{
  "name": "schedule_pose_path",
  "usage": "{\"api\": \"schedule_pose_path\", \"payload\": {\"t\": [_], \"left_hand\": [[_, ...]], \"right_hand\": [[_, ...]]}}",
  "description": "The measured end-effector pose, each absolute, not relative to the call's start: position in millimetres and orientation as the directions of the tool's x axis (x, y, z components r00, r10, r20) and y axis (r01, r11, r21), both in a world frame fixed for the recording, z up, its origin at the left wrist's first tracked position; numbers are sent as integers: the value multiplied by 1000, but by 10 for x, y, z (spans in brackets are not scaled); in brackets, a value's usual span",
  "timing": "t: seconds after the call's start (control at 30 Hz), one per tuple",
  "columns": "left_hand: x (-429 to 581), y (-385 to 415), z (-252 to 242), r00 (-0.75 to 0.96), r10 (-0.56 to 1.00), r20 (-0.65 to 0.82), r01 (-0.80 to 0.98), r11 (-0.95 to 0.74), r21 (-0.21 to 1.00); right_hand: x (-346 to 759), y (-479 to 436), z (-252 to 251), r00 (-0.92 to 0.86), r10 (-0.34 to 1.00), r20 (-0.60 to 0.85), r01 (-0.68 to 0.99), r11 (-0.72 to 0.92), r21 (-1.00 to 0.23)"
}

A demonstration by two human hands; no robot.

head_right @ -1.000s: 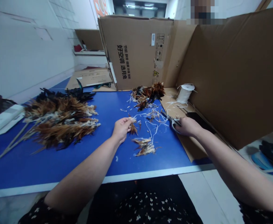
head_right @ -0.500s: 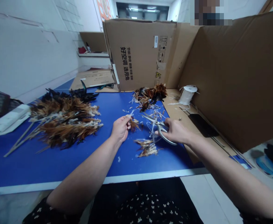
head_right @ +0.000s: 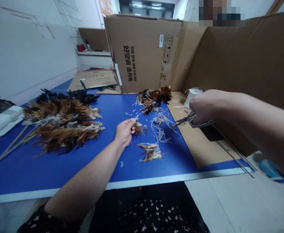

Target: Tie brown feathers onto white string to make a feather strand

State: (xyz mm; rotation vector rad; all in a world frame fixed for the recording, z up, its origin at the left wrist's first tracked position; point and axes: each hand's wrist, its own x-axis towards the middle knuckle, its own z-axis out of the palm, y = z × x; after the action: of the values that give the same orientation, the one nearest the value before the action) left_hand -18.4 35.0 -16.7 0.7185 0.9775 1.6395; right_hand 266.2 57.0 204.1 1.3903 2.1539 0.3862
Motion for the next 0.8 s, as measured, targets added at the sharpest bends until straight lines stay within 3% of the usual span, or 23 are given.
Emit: {"api": "schedule_pose_path", "payload": {"t": [0.07, 0.2, 0.33, 0.53, 0.8], "left_hand": [[-175, 343, -153, -272, 962, -19, -481, -119, 868], [-162, 323, -108, -263, 964, -29, -522, -117, 845], [-188, 312, -71, -242, 969, -39, -576, -112, 810], [-205, 293, -39, -188, 981, -40, -612, -85, 787], [-139, 273, -39, -195, 978, -76, -613, -61, 788]], "right_hand": [[2707, 537, 1991, -417, 865, -279, 806, 494, 326], [2640, 360, 1517, -575, 785, -231, 818, 543, -189], [2371, 177, 959, -570, 801, -186, 781, 456, -427], [2055, 249, 580, -546, 833, -86, 737, 429, -522], [1899, 310, 437, -566, 824, 4, 699, 483, -528]]}}
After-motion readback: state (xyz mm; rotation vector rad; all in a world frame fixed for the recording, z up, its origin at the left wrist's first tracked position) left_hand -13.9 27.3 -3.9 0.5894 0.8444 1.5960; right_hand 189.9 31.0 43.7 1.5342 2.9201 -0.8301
